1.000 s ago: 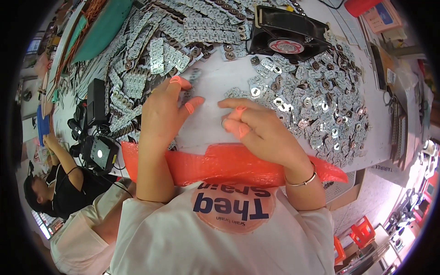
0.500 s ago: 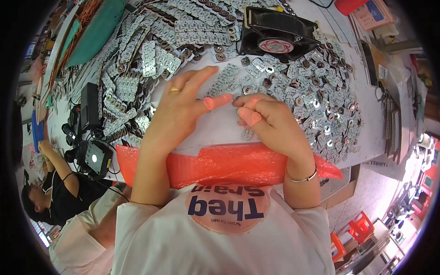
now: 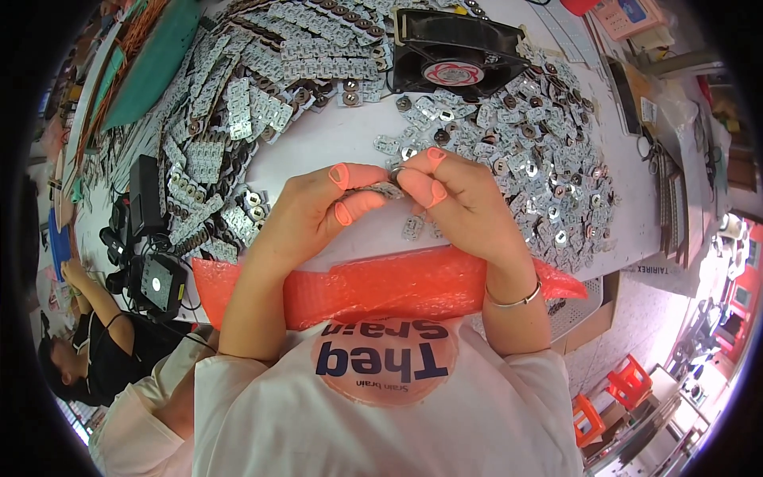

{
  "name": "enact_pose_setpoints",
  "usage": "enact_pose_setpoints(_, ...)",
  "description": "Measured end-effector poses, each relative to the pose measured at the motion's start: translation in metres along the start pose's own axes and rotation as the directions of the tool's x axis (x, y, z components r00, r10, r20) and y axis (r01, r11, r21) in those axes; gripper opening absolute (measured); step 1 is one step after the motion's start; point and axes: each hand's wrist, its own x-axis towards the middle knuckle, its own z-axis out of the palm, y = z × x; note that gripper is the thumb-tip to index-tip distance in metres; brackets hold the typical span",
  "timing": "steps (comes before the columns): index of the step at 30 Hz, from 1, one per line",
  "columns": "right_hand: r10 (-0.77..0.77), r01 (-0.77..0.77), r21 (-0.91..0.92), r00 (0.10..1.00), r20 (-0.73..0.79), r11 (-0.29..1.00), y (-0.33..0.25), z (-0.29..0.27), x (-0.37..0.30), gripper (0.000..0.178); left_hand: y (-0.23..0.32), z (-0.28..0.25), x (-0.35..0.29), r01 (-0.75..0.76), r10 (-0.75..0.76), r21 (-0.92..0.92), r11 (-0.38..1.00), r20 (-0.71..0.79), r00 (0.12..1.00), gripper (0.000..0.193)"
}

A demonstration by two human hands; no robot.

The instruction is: The recorder is manually assembling small metal parts at a workstation.

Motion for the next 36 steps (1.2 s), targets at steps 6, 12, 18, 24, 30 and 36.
enact_pose_setpoints(6,-0.031,0.031,-0.022,0.999,0.020,0.999,-0.002,-0.001,-0.001,0.015,0.002,-0.004,0.000,0.097,-0.090,-0.183,0.978,0.048,0.995,0.023)
enact_pose_setpoints(12,-0.097,0.098,-0.082,0.995,0.013,0.992,-0.002,-0.002,0.000,0.016,0.000,-0.013,0.000,0.222,-0.196,-0.141,0.965,0.181,0.964,0.020)
enact_pose_setpoints(18,-0.199,0.232,-0.170,0.962,0.187,0.958,0.000,-0.005,0.003,0.014,-0.002,-0.018,-0.002,0.264,-0.236,-0.081,0.961,0.259,0.937,0.017)
enact_pose_setpoints(24,-0.154,0.202,-0.148,0.945,0.287,0.968,0.003,0.000,0.001,0.014,-0.009,-0.016,-0.007,0.205,-0.161,-0.106,0.973,0.323,0.933,0.014)
enact_pose_setpoints(30,-0.032,-0.073,0.298,0.943,0.332,0.952,-0.007,0.009,-0.008,0.019,0.004,-0.026,-0.005,0.347,-0.027,-0.669,0.657,0.440,0.898,0.012)
enact_pose_setpoints(36,-0.080,0.081,0.124,0.997,-0.013,0.989,0.001,0.009,-0.006,0.025,0.001,-0.003,-0.001,-0.062,0.048,-0.312,0.948,-0.052,0.997,0.011)
